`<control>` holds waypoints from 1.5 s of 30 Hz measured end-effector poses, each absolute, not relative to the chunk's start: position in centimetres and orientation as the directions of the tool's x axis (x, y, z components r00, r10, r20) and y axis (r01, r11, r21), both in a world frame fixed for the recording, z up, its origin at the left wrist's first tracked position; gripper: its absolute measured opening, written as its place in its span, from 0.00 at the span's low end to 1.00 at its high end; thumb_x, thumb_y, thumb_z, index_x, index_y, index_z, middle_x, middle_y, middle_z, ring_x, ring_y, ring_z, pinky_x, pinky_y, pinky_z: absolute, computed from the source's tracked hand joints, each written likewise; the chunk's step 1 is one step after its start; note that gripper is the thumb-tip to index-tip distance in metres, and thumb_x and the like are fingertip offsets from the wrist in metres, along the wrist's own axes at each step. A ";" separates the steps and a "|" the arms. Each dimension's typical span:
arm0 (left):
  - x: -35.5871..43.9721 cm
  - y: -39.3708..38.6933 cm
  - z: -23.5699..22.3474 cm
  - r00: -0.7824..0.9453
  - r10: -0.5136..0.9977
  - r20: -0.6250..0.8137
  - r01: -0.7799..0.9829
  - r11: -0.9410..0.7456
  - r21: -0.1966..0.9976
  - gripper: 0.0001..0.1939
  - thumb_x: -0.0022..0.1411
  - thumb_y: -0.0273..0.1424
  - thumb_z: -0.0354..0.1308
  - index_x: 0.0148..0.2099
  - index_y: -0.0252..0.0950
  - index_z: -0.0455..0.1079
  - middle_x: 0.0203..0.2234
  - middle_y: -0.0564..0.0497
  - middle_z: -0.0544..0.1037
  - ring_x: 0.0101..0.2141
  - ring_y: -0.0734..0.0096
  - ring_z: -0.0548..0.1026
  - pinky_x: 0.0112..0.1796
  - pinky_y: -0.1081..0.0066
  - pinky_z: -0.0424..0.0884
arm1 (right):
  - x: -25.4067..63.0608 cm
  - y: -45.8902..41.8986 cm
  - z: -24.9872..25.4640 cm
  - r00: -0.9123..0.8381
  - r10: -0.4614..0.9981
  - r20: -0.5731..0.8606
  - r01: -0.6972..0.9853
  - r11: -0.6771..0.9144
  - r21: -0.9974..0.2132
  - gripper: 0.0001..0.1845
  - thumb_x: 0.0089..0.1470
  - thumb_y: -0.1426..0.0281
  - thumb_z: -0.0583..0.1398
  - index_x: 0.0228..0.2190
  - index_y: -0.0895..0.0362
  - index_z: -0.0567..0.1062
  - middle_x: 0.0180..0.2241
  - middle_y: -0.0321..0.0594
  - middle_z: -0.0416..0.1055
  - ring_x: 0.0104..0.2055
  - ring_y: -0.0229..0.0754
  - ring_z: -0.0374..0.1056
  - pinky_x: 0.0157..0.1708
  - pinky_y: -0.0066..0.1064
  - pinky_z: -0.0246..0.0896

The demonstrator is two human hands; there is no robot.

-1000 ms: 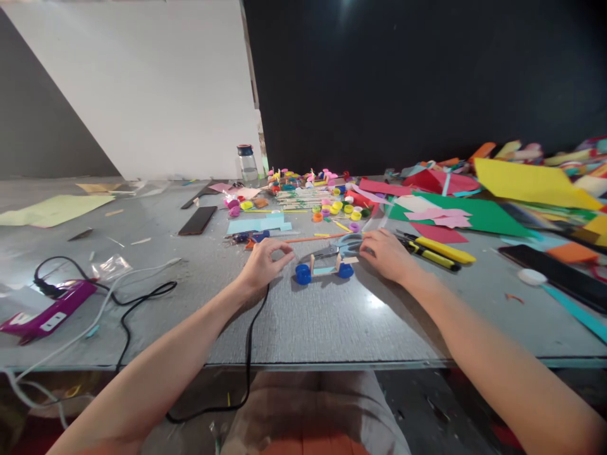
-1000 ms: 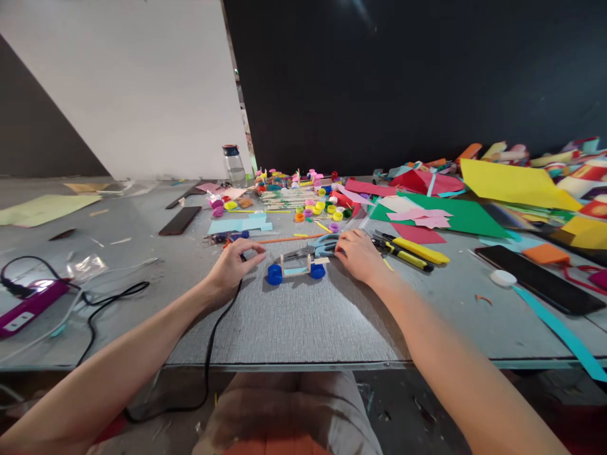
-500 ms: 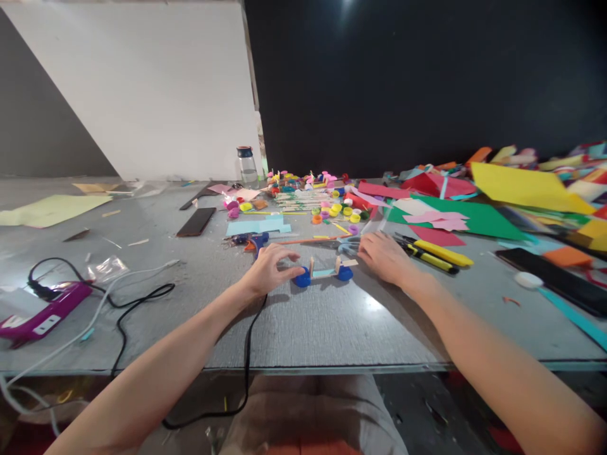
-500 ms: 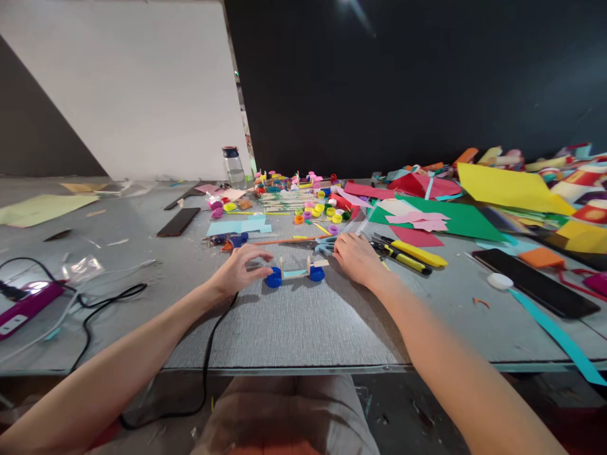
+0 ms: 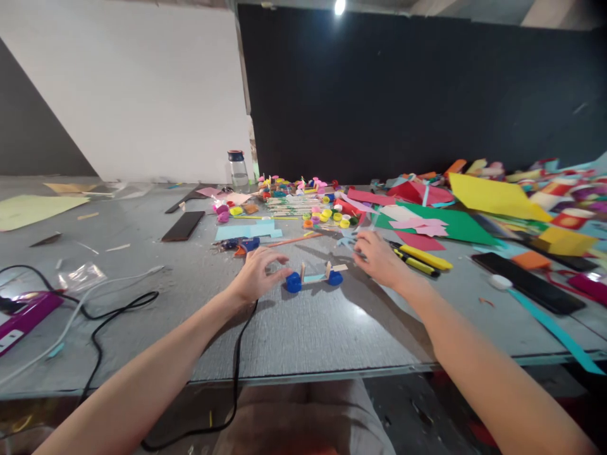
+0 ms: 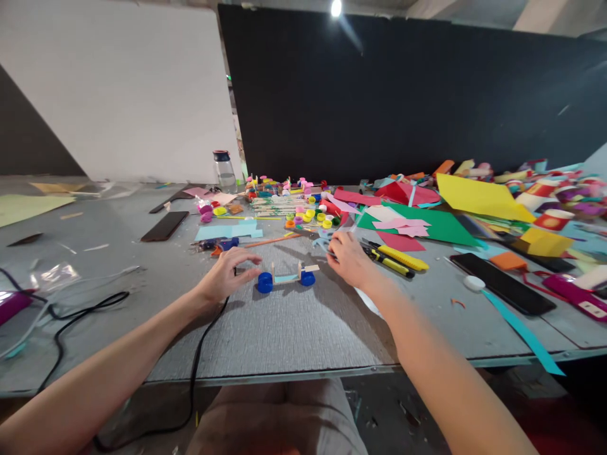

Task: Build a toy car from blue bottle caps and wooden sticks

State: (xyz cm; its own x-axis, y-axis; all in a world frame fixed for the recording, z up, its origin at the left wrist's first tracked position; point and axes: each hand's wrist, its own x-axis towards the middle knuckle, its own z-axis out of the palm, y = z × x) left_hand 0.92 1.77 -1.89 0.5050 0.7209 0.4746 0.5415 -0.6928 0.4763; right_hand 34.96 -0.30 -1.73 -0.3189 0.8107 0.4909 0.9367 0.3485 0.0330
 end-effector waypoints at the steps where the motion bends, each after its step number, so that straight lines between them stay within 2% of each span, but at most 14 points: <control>1: 0.9 1.8 -1.9 0.501 0.721 0.478 0.540 -0.692 0.479 0.11 0.63 0.38 0.63 0.44 0.38 0.76 0.43 0.44 0.82 0.49 0.55 0.75 0.54 0.51 0.65 | 35.6 -0.4 -1.2 -0.259 0.813 0.521 0.956 0.292 0.019 0.14 0.66 0.62 0.58 0.50 0.51 0.75 0.57 0.46 0.69 0.52 0.46 0.69 0.51 0.44 0.69; 4: 0.9 1.9 -1.9 0.489 0.727 0.482 0.537 -0.686 0.490 0.11 0.64 0.38 0.62 0.43 0.38 0.77 0.43 0.45 0.82 0.49 0.55 0.75 0.54 0.51 0.65 | 38.8 -0.1 0.3 -0.033 0.816 0.577 0.997 0.067 -0.038 0.14 0.66 0.63 0.59 0.51 0.52 0.74 0.57 0.47 0.68 0.53 0.47 0.69 0.52 0.45 0.68; 7: 1.0 1.9 -1.9 0.472 0.737 0.484 0.535 -0.676 0.507 0.10 0.64 0.38 0.62 0.43 0.39 0.77 0.43 0.45 0.82 0.48 0.55 0.75 0.54 0.51 0.66 | 42.7 0.5 1.3 0.147 0.834 0.532 0.989 -0.134 -0.064 0.19 0.64 0.63 0.61 0.53 0.57 0.72 0.55 0.47 0.70 0.52 0.49 0.70 0.50 0.48 0.70; 10: 1.2 1.8 -1.7 0.447 0.748 0.491 0.530 -0.664 0.528 0.09 0.64 0.38 0.62 0.42 0.40 0.77 0.42 0.46 0.83 0.48 0.55 0.76 0.54 0.52 0.66 | 46.1 0.9 1.3 0.217 0.887 0.408 0.974 -0.222 -0.035 0.19 0.64 0.63 0.61 0.53 0.58 0.72 0.53 0.47 0.71 0.50 0.48 0.71 0.48 0.47 0.71; 14: 1.5 1.7 -1.2 0.405 0.764 0.502 0.516 -0.645 0.564 0.08 0.64 0.37 0.60 0.41 0.40 0.78 0.42 0.47 0.83 0.47 0.56 0.76 0.53 0.54 0.67 | 48.8 1.1 0.2 0.247 0.935 0.254 0.966 -0.257 0.004 0.19 0.64 0.63 0.61 0.53 0.58 0.72 0.53 0.46 0.71 0.50 0.48 0.71 0.48 0.46 0.71; 17: 1.3 1.7 -0.5 0.326 0.778 0.537 0.511 -0.623 0.592 0.09 0.65 0.35 0.58 0.41 0.40 0.79 0.42 0.48 0.83 0.48 0.57 0.76 0.53 0.55 0.67 | 49.8 1.5 -0.6 0.242 0.955 0.170 0.969 -0.247 0.009 0.19 0.64 0.63 0.61 0.53 0.58 0.72 0.53 0.46 0.71 0.49 0.48 0.72 0.47 0.46 0.71; 21: 0.2 2.2 0.7 0.119 0.793 0.597 0.501 -0.567 0.654 0.10 0.67 0.36 0.57 0.44 0.40 0.78 0.42 0.48 0.82 0.47 0.59 0.76 0.50 0.59 0.70 | 50.3 2.1 -1.0 0.256 0.958 0.128 0.966 -0.258 -0.001 0.18 0.64 0.62 0.61 0.52 0.58 0.73 0.51 0.45 0.72 0.48 0.47 0.72 0.46 0.44 0.72; 25: -1.4 3.3 2.2 -0.063 0.780 0.623 0.465 -0.529 0.710 0.12 0.69 0.35 0.53 0.49 0.40 0.76 0.42 0.48 0.82 0.42 0.63 0.78 0.43 0.63 0.74 | 49.7 2.3 -0.8 0.235 0.949 0.210 0.971 -0.240 -0.003 0.16 0.64 0.62 0.61 0.49 0.58 0.74 0.50 0.45 0.73 0.48 0.46 0.72 0.46 0.44 0.71; 29: -2.7 5.1 4.6 -0.091 0.773 0.628 0.502 -0.509 0.699 0.13 0.69 0.33 0.54 0.51 0.37 0.74 0.44 0.46 0.82 0.43 0.65 0.79 0.45 0.65 0.75 | 48.3 2.8 -0.3 0.167 0.925 0.340 0.986 -0.158 -0.054 0.11 0.63 0.64 0.60 0.39 0.59 0.77 0.43 0.45 0.76 0.45 0.46 0.73 0.46 0.41 0.68; 32: -3.6 7.3 6.4 -0.078 0.773 0.630 0.611 -0.462 0.643 0.12 0.67 0.31 0.57 0.51 0.35 0.74 0.46 0.45 0.81 0.47 0.64 0.78 0.50 0.64 0.74 | 47.1 3.4 0.0 0.100 0.898 0.429 0.991 -0.053 -0.119 0.12 0.60 0.64 0.57 0.33 0.58 0.78 0.40 0.47 0.79 0.41 0.48 0.74 0.40 0.36 0.66; 35: -4.8 10.0 7.6 -0.057 0.791 0.609 0.749 -0.369 0.550 0.11 0.66 0.30 0.60 0.50 0.35 0.74 0.49 0.44 0.78 0.52 0.60 0.75 0.56 0.57 0.70 | 46.0 3.8 0.0 0.043 0.853 0.519 0.984 0.053 -0.168 0.16 0.56 0.59 0.55 0.32 0.55 0.77 0.39 0.47 0.80 0.38 0.49 0.75 0.36 0.36 0.65; 37: -5.7 11.9 8.0 -0.030 0.835 0.549 0.825 -0.289 0.485 0.14 0.68 0.34 0.60 0.53 0.34 0.72 0.51 0.43 0.76 0.51 0.58 0.75 0.52 0.52 0.73 | 45.3 3.9 -0.2 0.010 0.819 0.573 0.976 0.117 -0.184 0.18 0.55 0.57 0.53 0.32 0.54 0.77 0.39 0.46 0.80 0.38 0.50 0.76 0.36 0.36 0.65; 41: -7.4 15.0 7.6 -0.006 0.925 0.380 0.917 -0.146 0.370 0.18 0.69 0.36 0.59 0.58 0.35 0.69 0.53 0.43 0.74 0.48 0.59 0.76 0.47 0.55 0.76 | 44.3 3.5 -1.2 -0.006 0.757 0.653 0.966 0.175 -0.193 0.21 0.55 0.54 0.51 0.33 0.54 0.76 0.37 0.46 0.81 0.36 0.53 0.76 0.35 0.39 0.65; 45: -7.0 17.4 6.1 0.100 0.958 0.269 0.945 -0.175 0.275 0.18 0.69 0.37 0.59 0.57 0.34 0.69 0.53 0.43 0.74 0.48 0.58 0.76 0.47 0.55 0.76 | 43.9 3.0 -2.0 -0.013 0.728 0.685 0.962 0.195 -0.189 0.22 0.57 0.52 0.50 0.32 0.53 0.75 0.34 0.44 0.80 0.34 0.54 0.77 0.34 0.40 0.65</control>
